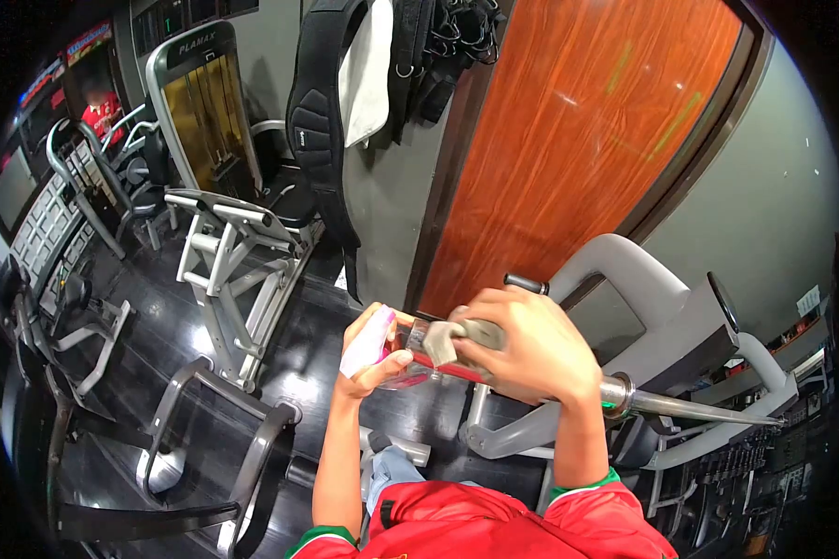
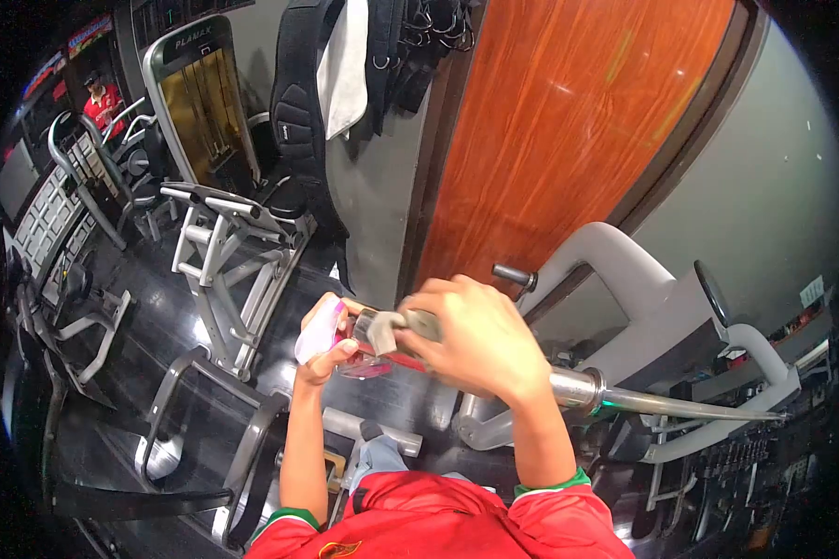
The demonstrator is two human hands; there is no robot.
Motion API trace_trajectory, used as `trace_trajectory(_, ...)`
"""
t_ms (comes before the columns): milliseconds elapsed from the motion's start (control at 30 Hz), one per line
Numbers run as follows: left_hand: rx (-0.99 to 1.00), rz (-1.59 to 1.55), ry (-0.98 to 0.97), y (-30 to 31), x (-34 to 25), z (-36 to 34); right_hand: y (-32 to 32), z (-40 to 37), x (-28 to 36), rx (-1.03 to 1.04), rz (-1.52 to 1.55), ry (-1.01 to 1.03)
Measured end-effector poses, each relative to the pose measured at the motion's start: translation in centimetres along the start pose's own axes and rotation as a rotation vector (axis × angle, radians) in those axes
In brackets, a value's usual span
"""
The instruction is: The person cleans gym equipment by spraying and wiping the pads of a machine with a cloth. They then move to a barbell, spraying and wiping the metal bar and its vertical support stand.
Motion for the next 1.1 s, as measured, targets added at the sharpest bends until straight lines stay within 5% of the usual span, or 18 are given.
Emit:
trace_trajectory(133, -0.006, 0.075, -0.005, -0.2, 0.0, -0.1, -1.4, 2.0, 1.3, -0.069, 0.04, 0.122)
trace_trajectory(233, 0.024, 0.071, -0.212, -0.7, -1.3, 0.4, -0.9, 0.1, 2.8, -0.112, -0.077, 0.148)
trace_trajectory(333, -0.022, 0.128, -0.014, -0.3, -0.2, -0.1, -0.6, -2.8, 2.7, -0.129, -0.185, 0.153)
trace_trajectory(467, -0.028, 0.126, -0.074, -0.8, -1.0, 0.2, 0.1, -4.7, 1.7, -0.11, -0.237, 0.12)
trace_trajectory(700, -0.067, 0.058, -0.076, -0.9, -1.4, 0.3, -3.7, -1.9, 6.8, -0.26, -0.33, 0.402)
trace_trajectory(1100, -0.025, 0.136, 0.036, -0.6, -0.5, 0.8, 0.0, -6.1, 2.7, -0.02, -0.359, 0.231)
Point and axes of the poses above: each hand's wrist, its own z-axis towards the middle knuckle, its own y-axis out of the back of the hand, x = y × z, the point moved 10 cm from there along z, towards the middle knuckle
